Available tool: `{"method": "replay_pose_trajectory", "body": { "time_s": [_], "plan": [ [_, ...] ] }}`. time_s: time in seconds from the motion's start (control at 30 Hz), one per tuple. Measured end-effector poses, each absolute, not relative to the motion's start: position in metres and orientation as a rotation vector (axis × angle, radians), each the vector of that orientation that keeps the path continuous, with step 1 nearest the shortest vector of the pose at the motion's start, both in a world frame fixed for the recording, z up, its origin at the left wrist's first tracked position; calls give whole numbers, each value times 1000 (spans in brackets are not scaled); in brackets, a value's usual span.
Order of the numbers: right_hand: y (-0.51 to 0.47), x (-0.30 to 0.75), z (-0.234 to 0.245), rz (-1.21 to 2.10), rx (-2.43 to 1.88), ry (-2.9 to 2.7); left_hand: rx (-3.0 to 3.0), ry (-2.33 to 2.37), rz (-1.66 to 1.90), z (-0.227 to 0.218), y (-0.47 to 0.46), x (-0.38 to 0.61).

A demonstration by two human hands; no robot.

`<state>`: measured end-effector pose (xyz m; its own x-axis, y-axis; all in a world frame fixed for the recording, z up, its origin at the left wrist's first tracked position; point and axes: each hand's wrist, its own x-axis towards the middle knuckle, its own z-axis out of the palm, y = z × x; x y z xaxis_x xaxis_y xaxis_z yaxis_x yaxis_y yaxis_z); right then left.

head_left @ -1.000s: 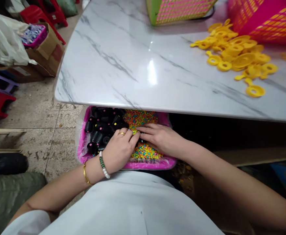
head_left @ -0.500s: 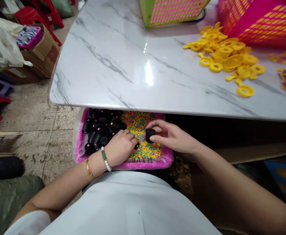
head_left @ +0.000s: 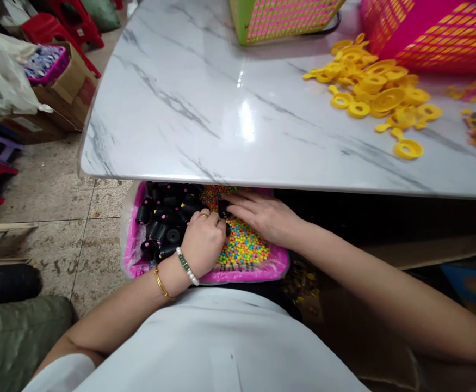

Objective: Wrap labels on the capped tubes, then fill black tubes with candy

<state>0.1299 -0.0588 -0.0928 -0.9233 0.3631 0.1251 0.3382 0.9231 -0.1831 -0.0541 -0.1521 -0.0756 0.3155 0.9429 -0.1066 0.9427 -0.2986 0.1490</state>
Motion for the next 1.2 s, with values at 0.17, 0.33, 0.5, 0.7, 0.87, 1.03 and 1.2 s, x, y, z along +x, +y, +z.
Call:
{"method": "replay_pose_trajectory", "body": {
  "time_s": [0.17,0.33,0.5,0.7,0.87,1.03,1.2],
  "plan": [
    [-44,106,-97,413,-504,-3066,2351,1699,-90,-79,-143,-48],
    [-35,112,-83,289,-751,-3058,2274,1593,-102,-83,-137,-50],
    [-45,122,-69,103,-864,-3202,2230,1597,-105,-82,-139,-50],
    [-62,136,-72,596,-677,-3060,2125,1598,159,-84,-149,-58],
    [-63,155,-62,1246,-649,-2498,1908,1495,748,-74,-161,-67],
    [-74,158,-64,1400,-804,-2248,1626,1442,842,-64,-165,-73],
    [-87,152,-82,1157,-858,-2301,2002,1510,753,-61,-167,-76]
  ]
}}
